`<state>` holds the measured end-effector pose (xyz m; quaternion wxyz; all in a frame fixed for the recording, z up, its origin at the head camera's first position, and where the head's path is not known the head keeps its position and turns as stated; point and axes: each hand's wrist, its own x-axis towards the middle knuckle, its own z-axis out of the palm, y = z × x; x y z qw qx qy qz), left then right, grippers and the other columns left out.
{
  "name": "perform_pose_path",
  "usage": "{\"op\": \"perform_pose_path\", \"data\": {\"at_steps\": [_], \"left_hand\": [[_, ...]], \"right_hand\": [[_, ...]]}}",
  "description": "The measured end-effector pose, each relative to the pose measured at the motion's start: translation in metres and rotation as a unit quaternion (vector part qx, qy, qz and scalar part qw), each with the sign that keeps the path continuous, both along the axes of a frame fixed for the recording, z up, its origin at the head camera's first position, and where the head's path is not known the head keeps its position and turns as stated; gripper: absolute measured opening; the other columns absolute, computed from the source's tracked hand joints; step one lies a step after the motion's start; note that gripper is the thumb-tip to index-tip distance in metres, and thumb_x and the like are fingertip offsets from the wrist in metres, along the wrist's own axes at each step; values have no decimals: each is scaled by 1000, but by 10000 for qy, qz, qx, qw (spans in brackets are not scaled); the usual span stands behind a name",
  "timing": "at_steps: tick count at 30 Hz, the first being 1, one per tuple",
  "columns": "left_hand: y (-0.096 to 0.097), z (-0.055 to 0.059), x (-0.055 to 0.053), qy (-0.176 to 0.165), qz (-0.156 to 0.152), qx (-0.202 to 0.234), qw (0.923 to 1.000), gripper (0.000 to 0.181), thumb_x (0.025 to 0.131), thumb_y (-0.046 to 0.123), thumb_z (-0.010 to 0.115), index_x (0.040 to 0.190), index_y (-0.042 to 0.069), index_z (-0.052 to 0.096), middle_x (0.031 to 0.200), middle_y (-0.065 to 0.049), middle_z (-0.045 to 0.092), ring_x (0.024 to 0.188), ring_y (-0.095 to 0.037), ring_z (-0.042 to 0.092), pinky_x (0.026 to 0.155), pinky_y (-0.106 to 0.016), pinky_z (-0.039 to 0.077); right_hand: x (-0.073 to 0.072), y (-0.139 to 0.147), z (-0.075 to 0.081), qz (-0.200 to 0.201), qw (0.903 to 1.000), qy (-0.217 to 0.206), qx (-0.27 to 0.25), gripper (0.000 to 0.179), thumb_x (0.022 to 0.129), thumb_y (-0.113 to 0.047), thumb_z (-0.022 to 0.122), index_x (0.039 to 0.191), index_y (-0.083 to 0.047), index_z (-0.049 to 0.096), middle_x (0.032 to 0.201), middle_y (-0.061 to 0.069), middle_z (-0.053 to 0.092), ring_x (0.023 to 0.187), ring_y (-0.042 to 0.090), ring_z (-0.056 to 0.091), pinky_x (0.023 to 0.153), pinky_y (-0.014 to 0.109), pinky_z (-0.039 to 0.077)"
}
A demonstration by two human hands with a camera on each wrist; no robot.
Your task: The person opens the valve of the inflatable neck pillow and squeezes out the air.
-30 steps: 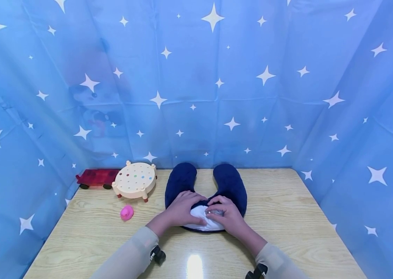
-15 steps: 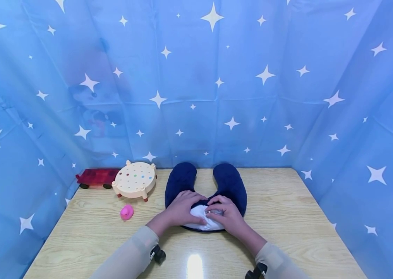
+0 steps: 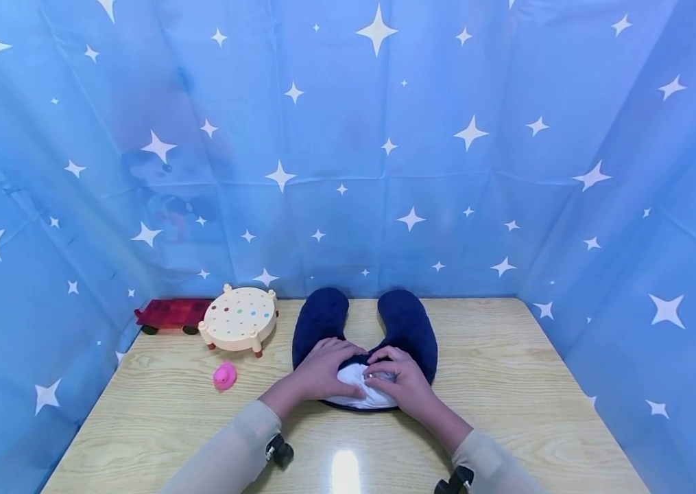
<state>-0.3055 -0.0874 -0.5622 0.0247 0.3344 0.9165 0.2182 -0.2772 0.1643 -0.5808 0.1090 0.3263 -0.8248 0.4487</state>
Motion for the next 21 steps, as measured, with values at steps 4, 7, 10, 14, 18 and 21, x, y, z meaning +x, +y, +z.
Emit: {"op": "perform_pose_path", "data": {"at_steps": [4,7,10,14,18,21], "left_hand": [[0,-1,-1,3,-5,-7,10000,82,87,72,84,154,29,63,152,6,64,149,-26,50,130,-53,27],[0,-2,-1,12,-6,-9,10000,82,86,72,84,154,29,63,152,6,64,149,-25,50,130,-53,27],[0,-2,-2,11,-10,-15,10000,82,86,71,84,154,29,63,152,6,64,148,-24,51,130,-52,27],[0,-2,-1,-20,-14,-19,10000,82,87,71,84,154,29,63,152,6,64,147,-24,51,130,-52,26],[0,-2,-1,-35,-4,-22,10000,82,87,71,84,154,29,63,153,5,64,149,-25,50,131,-52,26],[0,-2,-1,-21,-10,-14,10000,83,86,71,84,154,29,63,153,5,64,149,-25,50,130,-52,26]], "right_hand": [[0,0,-1,-13,10000,6,18,12,97,-15,87,105,-24,88,121,1,74,121,25,64,105,43,48],[0,0,-1,-15,10000,-13,32,12,96,-15,87,105,-24,88,121,0,74,121,25,64,105,43,48],[0,0,0,-12,10000,-40,32,13,96,-15,87,105,-24,88,121,0,74,121,24,64,105,42,48],[0,0,0,-5,10000,-39,37,12,96,-15,87,105,-24,88,120,0,74,121,24,64,104,42,48],[0,0,0,-5,10000,-33,44,12,96,-15,87,104,-24,88,121,0,74,121,24,64,105,42,48],[0,0,-1,-9,10000,-7,50,12,96,-16,87,104,-25,88,120,-1,74,121,24,64,104,42,48]]}}
